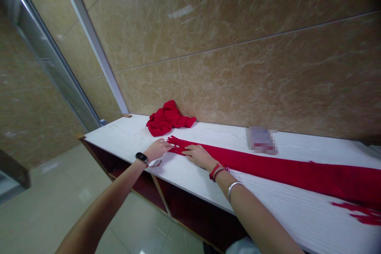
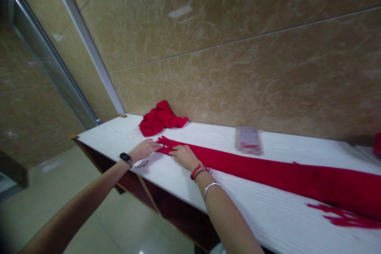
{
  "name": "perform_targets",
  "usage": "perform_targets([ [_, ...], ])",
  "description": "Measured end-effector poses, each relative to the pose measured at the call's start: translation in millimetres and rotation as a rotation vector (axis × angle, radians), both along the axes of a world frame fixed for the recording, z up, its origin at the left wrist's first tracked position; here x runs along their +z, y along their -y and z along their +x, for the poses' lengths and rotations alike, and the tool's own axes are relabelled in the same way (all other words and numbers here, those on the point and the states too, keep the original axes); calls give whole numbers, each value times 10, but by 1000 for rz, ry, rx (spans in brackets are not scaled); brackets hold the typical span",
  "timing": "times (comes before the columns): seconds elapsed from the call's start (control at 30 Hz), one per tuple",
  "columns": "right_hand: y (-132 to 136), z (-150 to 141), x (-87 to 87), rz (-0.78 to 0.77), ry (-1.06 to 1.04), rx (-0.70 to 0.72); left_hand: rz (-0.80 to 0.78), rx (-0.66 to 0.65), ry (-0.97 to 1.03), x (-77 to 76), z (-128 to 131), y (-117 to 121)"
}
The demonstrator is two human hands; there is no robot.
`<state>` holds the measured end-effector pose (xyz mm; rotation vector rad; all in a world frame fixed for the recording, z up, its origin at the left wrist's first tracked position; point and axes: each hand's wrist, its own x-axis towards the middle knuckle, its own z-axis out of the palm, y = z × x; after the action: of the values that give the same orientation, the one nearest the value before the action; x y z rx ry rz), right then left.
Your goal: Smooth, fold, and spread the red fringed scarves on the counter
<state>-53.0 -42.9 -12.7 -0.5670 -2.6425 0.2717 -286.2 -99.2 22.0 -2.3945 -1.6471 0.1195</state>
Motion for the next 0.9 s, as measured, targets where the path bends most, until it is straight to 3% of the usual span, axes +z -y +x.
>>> perform_targets([
  [0.13,43,5,-1,43,116,4,161,186,22,52,9,59],
  [0.2,52,1,6,22,175,13,169,158,65,50,129,7],
  [0.3,60,11,36,-35,245,38,51,36,158,-43,308,-109],
  [0.37,60,40,64,-76,246,37,-25,75,202,-146,340,-162],
  [0.5,38,122,87,-105,230,-85,-48,446,233,-280,184,-155],
  [0.6,17,153,62,-114,301,-132,50,685,245,-244,105,-100],
  [0.67,11,151,41,-116,321,-137,172,624,265,-186,161,-75],
  [0.73,15,144,29,-114,321,-145,219,364,275,-143,274,-68],
  [0.8,26,142,31,-109,315,-142,140,92,250,-131,364,-69],
  [0.83,33,144,36,-105,312,-141,101,49,226,-136,379,-68],
  [0.9,47,152,49,-101,307,-144,99,159,175,-150,332,-61],
])
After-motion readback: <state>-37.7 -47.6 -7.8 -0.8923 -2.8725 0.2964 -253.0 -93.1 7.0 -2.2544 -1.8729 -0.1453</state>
